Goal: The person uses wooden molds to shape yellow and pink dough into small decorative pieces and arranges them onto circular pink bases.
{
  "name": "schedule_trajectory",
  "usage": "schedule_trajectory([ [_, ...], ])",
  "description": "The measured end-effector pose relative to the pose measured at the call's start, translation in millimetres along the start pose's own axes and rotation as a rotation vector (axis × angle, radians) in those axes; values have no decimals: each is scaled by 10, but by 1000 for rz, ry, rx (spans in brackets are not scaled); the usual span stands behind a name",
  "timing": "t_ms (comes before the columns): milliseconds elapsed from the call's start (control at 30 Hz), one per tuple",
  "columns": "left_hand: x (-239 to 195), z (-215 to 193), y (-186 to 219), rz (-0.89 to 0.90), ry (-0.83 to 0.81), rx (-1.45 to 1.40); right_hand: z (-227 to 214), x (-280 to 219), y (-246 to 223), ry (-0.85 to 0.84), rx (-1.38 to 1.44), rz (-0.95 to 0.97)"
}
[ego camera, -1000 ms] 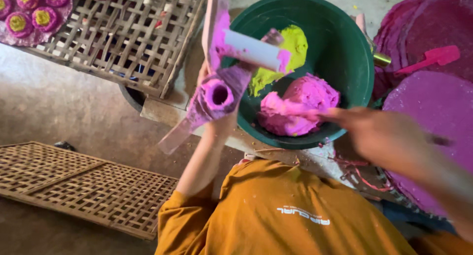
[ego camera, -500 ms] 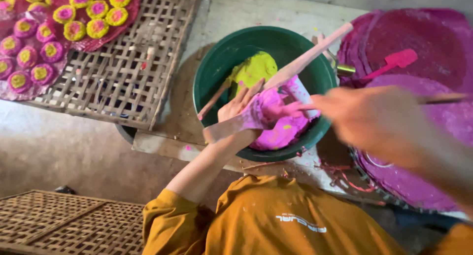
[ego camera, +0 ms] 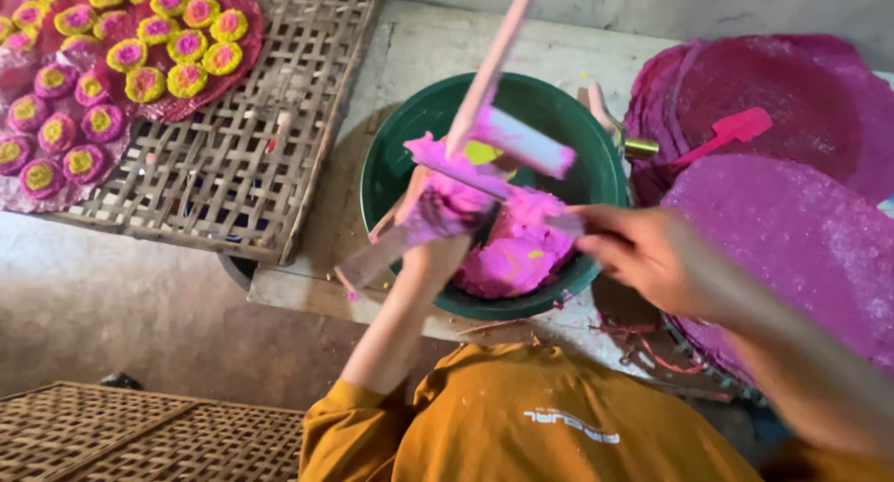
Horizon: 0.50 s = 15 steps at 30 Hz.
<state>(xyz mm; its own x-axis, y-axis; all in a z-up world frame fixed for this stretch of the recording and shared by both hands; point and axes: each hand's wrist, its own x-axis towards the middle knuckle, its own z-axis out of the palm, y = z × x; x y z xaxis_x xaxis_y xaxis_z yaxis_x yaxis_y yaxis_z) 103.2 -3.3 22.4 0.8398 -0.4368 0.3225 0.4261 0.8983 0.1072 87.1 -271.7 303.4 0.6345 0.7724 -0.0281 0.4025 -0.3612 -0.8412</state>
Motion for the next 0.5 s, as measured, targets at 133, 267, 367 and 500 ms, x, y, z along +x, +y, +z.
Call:
schedule_trajectory([
  [133,-93,179,-70,234,165,191,578,13,915,-124,802,415],
  [267,-272,822,60,739,645,1514,412,-401,1142,-30,432,447],
  [367,-60,1287,26,784,648,1728,302,-273,876,168,85,105],
  [500,75,1657,-163,715,1020,2309,765,160,649,323,-88,-109],
])
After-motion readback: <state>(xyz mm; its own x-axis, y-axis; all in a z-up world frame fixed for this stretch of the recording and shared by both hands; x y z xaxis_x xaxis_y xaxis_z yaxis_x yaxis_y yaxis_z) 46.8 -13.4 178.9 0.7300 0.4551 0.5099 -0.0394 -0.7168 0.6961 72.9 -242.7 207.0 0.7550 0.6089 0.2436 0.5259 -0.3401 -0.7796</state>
